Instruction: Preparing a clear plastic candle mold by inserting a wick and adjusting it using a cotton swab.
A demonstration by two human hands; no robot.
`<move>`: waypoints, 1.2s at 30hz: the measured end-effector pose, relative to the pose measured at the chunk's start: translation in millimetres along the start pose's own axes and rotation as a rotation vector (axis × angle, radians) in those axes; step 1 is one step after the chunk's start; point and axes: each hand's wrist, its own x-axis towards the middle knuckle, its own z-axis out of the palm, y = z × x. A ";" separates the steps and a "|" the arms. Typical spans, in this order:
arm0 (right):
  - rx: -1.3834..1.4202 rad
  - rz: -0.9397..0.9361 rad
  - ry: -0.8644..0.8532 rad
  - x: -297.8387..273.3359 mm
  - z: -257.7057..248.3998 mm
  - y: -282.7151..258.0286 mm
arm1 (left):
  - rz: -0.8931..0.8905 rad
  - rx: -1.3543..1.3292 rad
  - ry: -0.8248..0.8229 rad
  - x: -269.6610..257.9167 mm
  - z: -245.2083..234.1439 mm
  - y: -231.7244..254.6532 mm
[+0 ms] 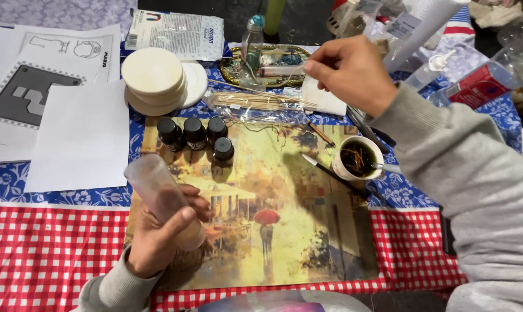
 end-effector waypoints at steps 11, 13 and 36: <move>-0.422 -0.453 -0.502 21.9 91.1 6.4 | -0.183 0.050 -0.035 -3.2 14.2 10.2; -0.340 -0.454 -0.641 30.3 112.0 -4.6 | -0.202 0.026 -0.043 -2.6 15.4 11.0; 0.111 -0.259 -0.405 73.4 84.8 0.6 | -0.216 0.062 -0.074 -4.4 16.7 12.6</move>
